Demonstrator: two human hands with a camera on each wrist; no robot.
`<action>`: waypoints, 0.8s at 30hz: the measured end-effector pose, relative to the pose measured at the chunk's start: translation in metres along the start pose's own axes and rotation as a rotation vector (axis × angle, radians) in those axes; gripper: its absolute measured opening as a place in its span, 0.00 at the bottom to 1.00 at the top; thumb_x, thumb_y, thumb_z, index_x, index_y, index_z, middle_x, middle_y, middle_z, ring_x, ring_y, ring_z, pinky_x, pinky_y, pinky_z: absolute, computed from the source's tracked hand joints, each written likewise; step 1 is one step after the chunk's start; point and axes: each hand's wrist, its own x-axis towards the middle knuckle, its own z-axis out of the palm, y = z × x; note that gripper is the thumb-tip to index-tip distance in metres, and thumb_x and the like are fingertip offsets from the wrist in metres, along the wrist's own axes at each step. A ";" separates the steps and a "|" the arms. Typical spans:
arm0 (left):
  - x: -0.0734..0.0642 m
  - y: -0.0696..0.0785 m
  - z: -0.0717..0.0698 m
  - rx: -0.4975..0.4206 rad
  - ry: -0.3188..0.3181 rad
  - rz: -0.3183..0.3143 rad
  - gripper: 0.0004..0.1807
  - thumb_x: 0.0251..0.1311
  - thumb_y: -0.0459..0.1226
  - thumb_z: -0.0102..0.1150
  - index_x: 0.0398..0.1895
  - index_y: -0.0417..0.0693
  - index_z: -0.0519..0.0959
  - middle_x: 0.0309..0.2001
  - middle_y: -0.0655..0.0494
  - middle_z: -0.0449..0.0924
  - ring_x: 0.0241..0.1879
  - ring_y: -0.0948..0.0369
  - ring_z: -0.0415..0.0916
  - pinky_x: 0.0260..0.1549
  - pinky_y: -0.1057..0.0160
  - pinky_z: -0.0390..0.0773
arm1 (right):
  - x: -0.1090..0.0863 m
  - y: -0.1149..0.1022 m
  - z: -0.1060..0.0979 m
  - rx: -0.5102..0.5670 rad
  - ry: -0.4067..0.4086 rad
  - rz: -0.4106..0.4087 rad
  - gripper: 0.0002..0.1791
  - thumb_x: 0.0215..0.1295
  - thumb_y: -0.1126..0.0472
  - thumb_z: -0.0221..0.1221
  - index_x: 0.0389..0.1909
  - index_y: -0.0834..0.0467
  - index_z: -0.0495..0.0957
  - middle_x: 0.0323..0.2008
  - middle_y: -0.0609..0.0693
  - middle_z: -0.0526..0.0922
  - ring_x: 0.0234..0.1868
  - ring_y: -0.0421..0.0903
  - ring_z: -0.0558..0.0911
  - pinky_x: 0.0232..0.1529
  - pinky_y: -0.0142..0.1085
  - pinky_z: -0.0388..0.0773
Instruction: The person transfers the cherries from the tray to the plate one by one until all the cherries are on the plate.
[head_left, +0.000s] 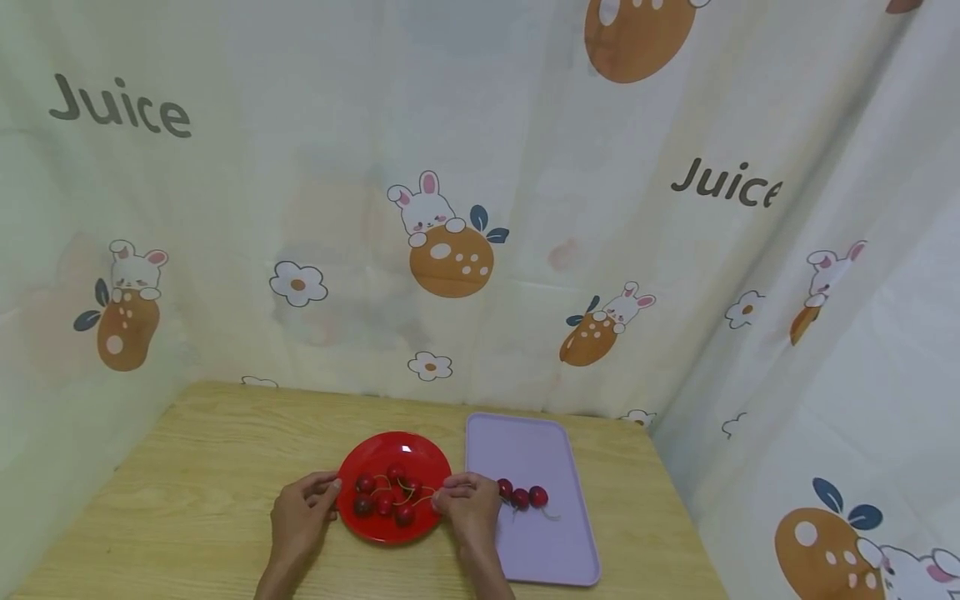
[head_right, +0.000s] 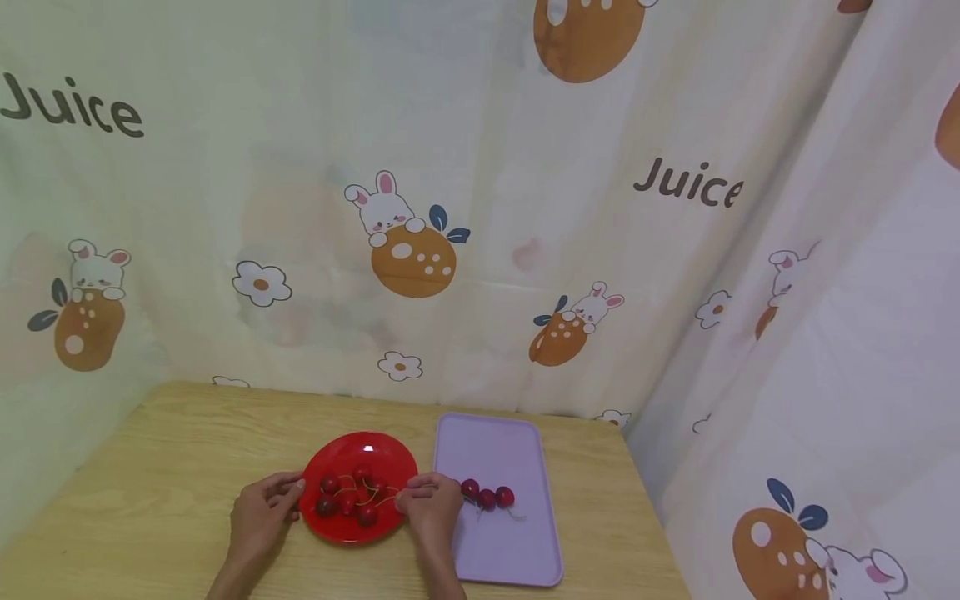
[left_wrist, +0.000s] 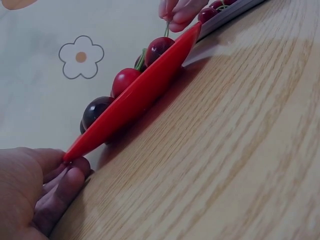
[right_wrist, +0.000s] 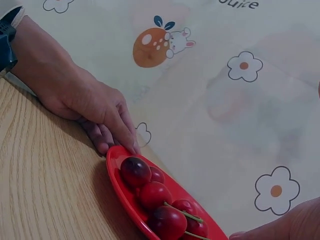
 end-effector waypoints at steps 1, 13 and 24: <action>0.000 0.000 0.000 -0.003 0.000 0.000 0.15 0.76 0.37 0.66 0.59 0.38 0.87 0.48 0.40 0.92 0.26 0.64 0.86 0.26 0.69 0.85 | 0.000 0.000 -0.001 -0.007 0.002 0.000 0.14 0.49 0.81 0.74 0.38 0.72 0.84 0.26 0.59 0.90 0.25 0.43 0.87 0.28 0.31 0.88; -0.001 0.002 0.000 0.001 -0.005 0.003 0.15 0.77 0.37 0.66 0.59 0.38 0.87 0.49 0.39 0.92 0.26 0.64 0.87 0.26 0.69 0.86 | -0.003 -0.001 -0.012 0.029 -0.008 0.006 0.16 0.49 0.82 0.72 0.40 0.74 0.84 0.30 0.65 0.90 0.25 0.43 0.87 0.29 0.30 0.88; -0.001 0.002 0.000 -0.001 -0.015 0.001 0.16 0.77 0.37 0.66 0.60 0.36 0.86 0.50 0.37 0.92 0.27 0.65 0.87 0.26 0.69 0.87 | 0.001 0.000 -0.035 0.130 -0.072 0.026 0.17 0.59 0.82 0.69 0.49 0.84 0.81 0.34 0.75 0.90 0.23 0.44 0.90 0.29 0.38 0.92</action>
